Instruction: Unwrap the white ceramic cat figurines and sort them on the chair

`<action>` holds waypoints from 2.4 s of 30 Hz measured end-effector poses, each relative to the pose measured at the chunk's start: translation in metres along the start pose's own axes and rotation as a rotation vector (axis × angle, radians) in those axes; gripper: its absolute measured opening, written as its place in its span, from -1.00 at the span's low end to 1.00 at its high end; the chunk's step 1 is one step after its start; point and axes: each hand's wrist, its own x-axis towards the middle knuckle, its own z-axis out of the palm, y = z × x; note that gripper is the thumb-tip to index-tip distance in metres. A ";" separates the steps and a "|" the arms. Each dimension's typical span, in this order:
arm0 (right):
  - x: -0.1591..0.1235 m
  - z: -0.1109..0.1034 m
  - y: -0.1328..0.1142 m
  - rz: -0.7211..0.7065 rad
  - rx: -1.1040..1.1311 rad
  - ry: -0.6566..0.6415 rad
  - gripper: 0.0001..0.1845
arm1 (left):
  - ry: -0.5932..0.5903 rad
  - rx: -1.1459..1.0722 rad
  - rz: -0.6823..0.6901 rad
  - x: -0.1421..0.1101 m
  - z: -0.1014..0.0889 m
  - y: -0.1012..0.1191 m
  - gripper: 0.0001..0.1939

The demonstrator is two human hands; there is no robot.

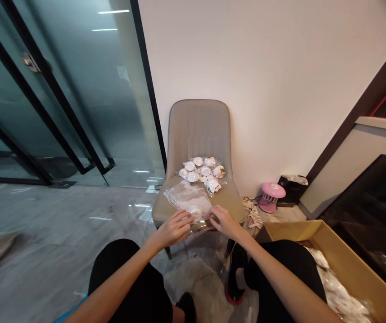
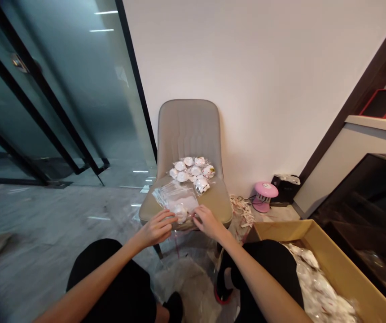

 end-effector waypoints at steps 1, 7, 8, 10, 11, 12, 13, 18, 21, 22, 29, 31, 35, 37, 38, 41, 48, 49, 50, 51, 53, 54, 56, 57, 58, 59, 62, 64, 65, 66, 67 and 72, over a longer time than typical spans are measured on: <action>0.001 -0.002 -0.001 -0.010 0.003 0.001 -0.87 | -0.022 -0.020 0.023 0.000 -0.002 -0.003 -0.88; 0.002 -0.009 -0.008 -0.065 -0.071 -0.049 -0.88 | -0.073 -0.086 0.050 -0.005 -0.004 -0.021 -0.90; 0.002 -0.009 -0.009 -0.078 -0.091 -0.063 -0.88 | -0.069 -0.094 0.040 -0.006 -0.003 -0.023 -0.89; 0.001 -0.010 -0.010 -0.095 -0.108 -0.083 -0.88 | -0.054 -0.108 0.002 -0.007 -0.002 -0.025 -0.87; 0.002 -0.011 -0.011 -0.092 -0.103 -0.089 -0.88 | -0.045 -0.118 -0.025 -0.007 -0.001 -0.026 -0.86; 0.003 -0.013 -0.011 -0.084 -0.093 -0.092 -0.87 | -0.035 -0.132 -0.054 -0.006 -0.001 -0.027 -0.85; 0.004 -0.015 -0.012 -0.072 -0.077 -0.091 -0.86 | -0.023 -0.151 -0.084 -0.006 -0.001 -0.028 -0.84; 0.013 -0.019 -0.014 -0.004 0.011 -0.070 -0.81 | -0.008 -0.270 -0.203 -0.001 -0.006 -0.032 -0.83; 0.014 -0.014 -0.013 0.058 0.033 -0.013 -0.82 | -0.008 -0.326 -0.266 0.000 -0.007 -0.030 -0.84; 0.014 -0.010 -0.012 0.080 0.034 0.010 -0.82 | 0.005 -0.347 -0.289 0.000 -0.007 -0.029 -0.85; 0.015 0.009 -0.005 0.152 0.011 0.148 -0.84 | 0.081 -0.453 -0.477 0.001 -0.001 -0.020 -0.81; 0.017 0.011 -0.006 0.149 0.005 0.148 -0.83 | 0.084 -0.448 -0.495 0.003 -0.001 -0.019 -0.78; 0.017 0.013 -0.009 0.106 -0.008 0.102 -0.83 | 0.105 -0.412 -0.481 0.008 -0.003 -0.014 -0.85; 0.016 0.014 -0.009 0.086 -0.023 0.087 -0.84 | 0.120 -0.401 -0.470 0.010 -0.005 -0.010 -0.89; 0.015 0.015 -0.010 0.083 -0.034 0.087 -0.85 | 0.117 -0.401 -0.463 0.011 -0.005 -0.008 -0.90; 0.012 0.016 -0.011 0.094 -0.070 0.101 -0.86 | 0.074 -0.417 -0.451 0.014 -0.005 -0.003 -0.91; 0.007 0.019 -0.013 0.162 -0.070 0.151 -0.85 | 0.120 -0.478 -0.564 0.018 -0.001 0.000 -0.90; 0.007 0.020 -0.013 0.182 -0.066 0.163 -0.84 | 0.121 -0.486 -0.576 0.018 -0.001 -0.001 -0.90; 0.007 0.021 -0.012 0.205 -0.063 0.175 -0.83 | 0.117 -0.496 -0.583 0.018 -0.002 -0.002 -0.90; 0.007 0.021 -0.011 0.225 -0.062 0.188 -0.83 | 0.109 -0.507 -0.586 0.017 -0.002 -0.004 -0.90; 0.007 0.022 -0.009 0.256 -0.059 0.208 -0.83 | 0.075 -0.538 -0.589 0.016 -0.005 -0.008 -0.92; 0.007 0.022 -0.008 0.266 -0.059 0.215 -0.84 | 0.058 -0.560 -0.597 0.016 -0.006 -0.011 -0.94; 0.008 0.022 -0.005 0.280 -0.066 0.229 -0.84 | 0.029 -0.618 -0.633 0.015 -0.010 -0.015 -0.91; 0.008 0.021 -0.004 0.286 -0.072 0.238 -0.85 | 0.017 -0.651 -0.654 0.015 -0.012 -0.016 -0.87; 0.008 0.021 -0.003 0.291 -0.078 0.248 -0.85 | 0.010 -0.684 -0.675 0.016 -0.013 -0.017 -0.83; 0.008 0.021 -0.002 0.293 -0.084 0.259 -0.85 | 0.009 -0.717 -0.695 0.016 -0.014 -0.018 -0.80; 0.007 0.022 -0.001 0.285 -0.091 0.280 -0.85 | 0.066 -0.825 -0.767 0.017 -0.013 -0.015 -0.77; 0.006 0.024 0.000 0.274 -0.087 0.275 -0.85 | 0.128 -0.879 -0.815 0.018 -0.009 -0.011 -0.76; 0.006 0.025 0.001 0.267 -0.082 0.267 -0.85 | 0.155 -0.887 -0.830 0.018 -0.007 -0.010 -0.77; 0.006 0.026 0.001 0.260 -0.077 0.259 -0.86 | 0.177 -0.882 -0.838 0.018 -0.004 -0.008 -0.77; 0.005 0.027 0.002 0.254 -0.072 0.251 -0.87 | 0.197 -0.868 -0.843 0.018 -0.002 -0.008 -0.77; 0.003 0.028 0.003 0.244 -0.053 0.238 -0.91 | 0.289 -0.783 -0.852 0.015 0.007 -0.010 -0.78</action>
